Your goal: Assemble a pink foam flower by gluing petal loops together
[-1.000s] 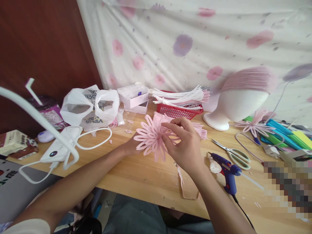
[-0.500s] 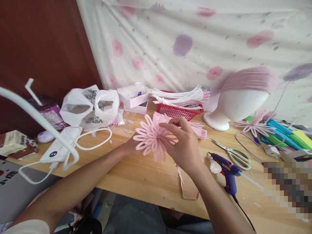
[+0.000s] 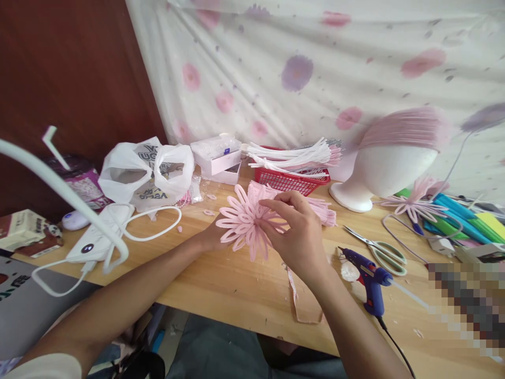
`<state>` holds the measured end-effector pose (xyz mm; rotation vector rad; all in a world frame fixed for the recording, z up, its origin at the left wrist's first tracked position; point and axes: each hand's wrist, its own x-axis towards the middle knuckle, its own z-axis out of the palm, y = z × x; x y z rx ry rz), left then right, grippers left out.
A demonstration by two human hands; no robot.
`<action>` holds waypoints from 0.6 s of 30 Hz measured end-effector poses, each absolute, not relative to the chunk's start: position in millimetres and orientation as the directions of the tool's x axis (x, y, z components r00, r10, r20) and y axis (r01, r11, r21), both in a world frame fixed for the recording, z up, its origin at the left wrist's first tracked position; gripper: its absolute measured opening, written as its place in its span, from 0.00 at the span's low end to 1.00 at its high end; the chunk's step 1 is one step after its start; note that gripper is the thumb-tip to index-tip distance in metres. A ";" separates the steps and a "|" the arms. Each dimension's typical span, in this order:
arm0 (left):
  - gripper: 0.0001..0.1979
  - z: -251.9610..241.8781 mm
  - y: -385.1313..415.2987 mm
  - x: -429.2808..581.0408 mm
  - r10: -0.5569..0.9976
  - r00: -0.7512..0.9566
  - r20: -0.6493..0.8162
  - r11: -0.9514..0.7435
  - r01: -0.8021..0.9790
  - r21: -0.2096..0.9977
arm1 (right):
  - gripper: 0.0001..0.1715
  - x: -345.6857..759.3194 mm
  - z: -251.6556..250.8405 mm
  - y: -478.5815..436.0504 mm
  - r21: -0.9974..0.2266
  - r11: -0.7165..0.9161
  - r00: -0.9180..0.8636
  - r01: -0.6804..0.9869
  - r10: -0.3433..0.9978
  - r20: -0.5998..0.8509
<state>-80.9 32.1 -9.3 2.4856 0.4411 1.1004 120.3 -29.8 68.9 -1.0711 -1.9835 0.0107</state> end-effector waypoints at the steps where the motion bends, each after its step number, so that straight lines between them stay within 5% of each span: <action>1: 0.24 -8.9 32.1 -80.9 0.422 0.645 0.637 -0.881 0.126 0.456 | 0.14 120.4 69.0 -29.6 -0.377 0.630 -0.263 0.679 0.688 0.676; 18: 0.27 -9.1 29.5 -79.7 0.487 0.643 0.591 -0.830 0.129 0.543 | 0.17 121.8 66.9 -27.4 -0.397 0.622 -0.252 0.674 0.700 0.668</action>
